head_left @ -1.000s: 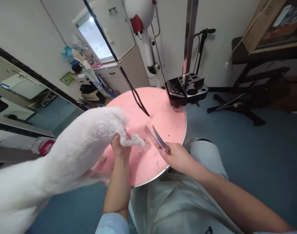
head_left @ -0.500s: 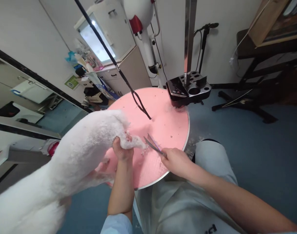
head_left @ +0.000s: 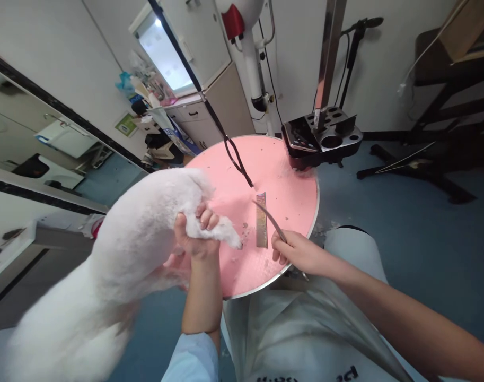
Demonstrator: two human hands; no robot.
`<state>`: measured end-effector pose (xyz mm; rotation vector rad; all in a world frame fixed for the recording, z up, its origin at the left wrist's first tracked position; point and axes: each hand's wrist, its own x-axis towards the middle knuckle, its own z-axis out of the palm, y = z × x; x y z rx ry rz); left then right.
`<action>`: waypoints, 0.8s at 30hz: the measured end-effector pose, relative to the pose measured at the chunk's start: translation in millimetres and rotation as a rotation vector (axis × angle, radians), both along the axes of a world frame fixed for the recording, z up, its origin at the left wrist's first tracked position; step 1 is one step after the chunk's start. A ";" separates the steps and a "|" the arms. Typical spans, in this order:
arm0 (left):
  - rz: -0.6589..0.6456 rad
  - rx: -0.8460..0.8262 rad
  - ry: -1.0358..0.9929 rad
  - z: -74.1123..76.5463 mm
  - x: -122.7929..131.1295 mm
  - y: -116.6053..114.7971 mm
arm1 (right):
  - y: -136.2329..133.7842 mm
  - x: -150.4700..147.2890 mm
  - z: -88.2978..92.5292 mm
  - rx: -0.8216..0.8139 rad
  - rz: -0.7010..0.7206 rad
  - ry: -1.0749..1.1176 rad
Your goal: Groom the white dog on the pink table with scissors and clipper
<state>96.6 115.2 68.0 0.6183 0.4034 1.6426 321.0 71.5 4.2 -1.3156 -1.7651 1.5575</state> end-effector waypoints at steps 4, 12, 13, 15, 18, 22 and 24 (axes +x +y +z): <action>-0.023 -0.049 -0.179 18.5 2.7 -1.2 | 10.6 4.5 -6.7 0.059 0.087 -0.015; 0.004 -0.195 -0.348 48.8 15.3 -9.7 | 21.0 13.9 4.0 -0.234 0.227 0.347; 0.000 -0.192 -0.367 49.4 15.5 -11.6 | 21.0 14.9 2.5 -0.191 0.268 0.390; -0.016 -0.171 -0.412 48.4 15.1 -16.4 | 21.9 15.4 -3.9 -0.040 0.314 0.345; -0.078 -0.125 -0.498 44.8 14.0 -25.8 | 30.4 11.2 -18.7 0.318 0.292 0.027; -0.094 -0.111 -0.617 42.1 15.5 -38.2 | 56.4 -1.9 -35.2 0.690 0.370 -0.205; -0.075 -0.114 -0.641 40.9 16.4 -42.1 | 69.5 -10.3 -39.3 0.768 0.448 -0.128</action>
